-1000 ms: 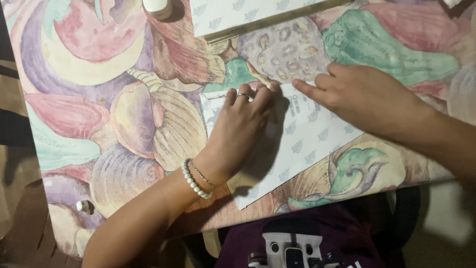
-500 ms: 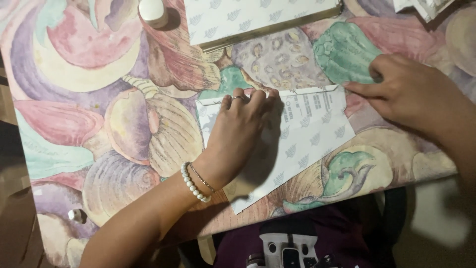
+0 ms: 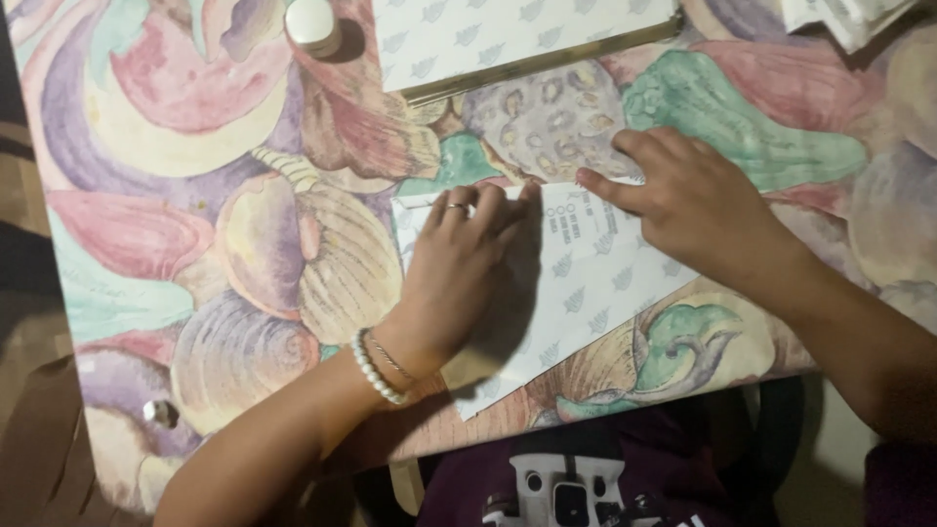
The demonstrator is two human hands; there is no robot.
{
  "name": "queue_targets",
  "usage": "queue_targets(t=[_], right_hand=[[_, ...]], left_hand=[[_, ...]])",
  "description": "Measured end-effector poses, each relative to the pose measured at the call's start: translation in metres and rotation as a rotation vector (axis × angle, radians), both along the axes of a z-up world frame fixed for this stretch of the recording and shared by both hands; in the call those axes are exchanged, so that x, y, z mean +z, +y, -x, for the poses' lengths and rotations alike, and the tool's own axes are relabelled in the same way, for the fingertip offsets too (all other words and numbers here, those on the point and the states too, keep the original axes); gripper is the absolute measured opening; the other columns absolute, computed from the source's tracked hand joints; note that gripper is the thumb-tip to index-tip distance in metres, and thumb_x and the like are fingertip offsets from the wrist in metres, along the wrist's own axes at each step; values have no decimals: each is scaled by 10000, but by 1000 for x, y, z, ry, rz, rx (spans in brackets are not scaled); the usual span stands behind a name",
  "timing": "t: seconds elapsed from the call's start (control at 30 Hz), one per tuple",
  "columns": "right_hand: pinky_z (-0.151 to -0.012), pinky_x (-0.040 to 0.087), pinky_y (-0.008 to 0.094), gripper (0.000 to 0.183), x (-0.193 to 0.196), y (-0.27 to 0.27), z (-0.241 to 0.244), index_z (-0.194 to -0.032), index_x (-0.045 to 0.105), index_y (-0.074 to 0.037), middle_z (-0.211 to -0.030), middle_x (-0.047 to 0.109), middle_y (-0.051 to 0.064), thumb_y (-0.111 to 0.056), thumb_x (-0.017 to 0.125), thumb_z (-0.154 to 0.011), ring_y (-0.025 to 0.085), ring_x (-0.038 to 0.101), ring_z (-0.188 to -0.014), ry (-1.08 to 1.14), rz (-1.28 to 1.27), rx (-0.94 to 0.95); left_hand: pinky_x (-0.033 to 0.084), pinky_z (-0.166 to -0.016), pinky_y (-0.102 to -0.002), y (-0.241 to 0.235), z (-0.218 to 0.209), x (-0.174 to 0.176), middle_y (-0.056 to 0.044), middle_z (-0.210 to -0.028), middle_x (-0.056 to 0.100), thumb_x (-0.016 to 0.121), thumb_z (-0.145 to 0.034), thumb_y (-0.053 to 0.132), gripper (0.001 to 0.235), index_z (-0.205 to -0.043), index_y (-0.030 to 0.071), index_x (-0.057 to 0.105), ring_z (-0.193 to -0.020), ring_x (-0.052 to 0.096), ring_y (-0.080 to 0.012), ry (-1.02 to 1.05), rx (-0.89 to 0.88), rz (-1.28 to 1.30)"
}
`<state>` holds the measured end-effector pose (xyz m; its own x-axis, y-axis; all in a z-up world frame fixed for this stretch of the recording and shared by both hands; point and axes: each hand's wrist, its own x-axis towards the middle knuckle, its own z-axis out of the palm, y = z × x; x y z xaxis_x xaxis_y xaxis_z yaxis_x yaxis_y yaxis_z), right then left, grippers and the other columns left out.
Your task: Folding printed paper sheets into specific shapes on a table.
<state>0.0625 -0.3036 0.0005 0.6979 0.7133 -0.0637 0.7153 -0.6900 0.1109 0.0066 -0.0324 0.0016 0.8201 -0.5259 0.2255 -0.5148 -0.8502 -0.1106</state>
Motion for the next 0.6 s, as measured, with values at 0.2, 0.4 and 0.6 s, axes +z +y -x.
queue_targets(t=[0.2,0.4,0.6], right_hand=[[-797,585,391,769,0,-3,-1,-1444,598,-228,-1380,563,155,91,570,-744,318,559,-1192,-87,-6,29],[-1057,517,445,752,-6,-28,-2,-1436,573,-324,-1496,534,217,67,553,-795,354,522,-1306,12,-40,-50],[-776,569,413,664,-20,-78,7,-1306,744,-284,-1308,616,127,65,670,-746,320,592,-1142,-104,-148,-77]], left_hand=[[620,-701,-306,28,3,-2,-75,-1068,546,444,-1036,121,482,-1516,79,446,-958,550,-254,280,65,127],[589,-656,-414,33,7,-5,-122,-1152,550,499,-985,136,403,-1383,151,559,-1030,559,-368,150,70,97],[530,-882,-482,32,6,6,-100,-1083,612,524,-1033,375,433,-1439,227,556,-991,617,-346,34,113,32]])
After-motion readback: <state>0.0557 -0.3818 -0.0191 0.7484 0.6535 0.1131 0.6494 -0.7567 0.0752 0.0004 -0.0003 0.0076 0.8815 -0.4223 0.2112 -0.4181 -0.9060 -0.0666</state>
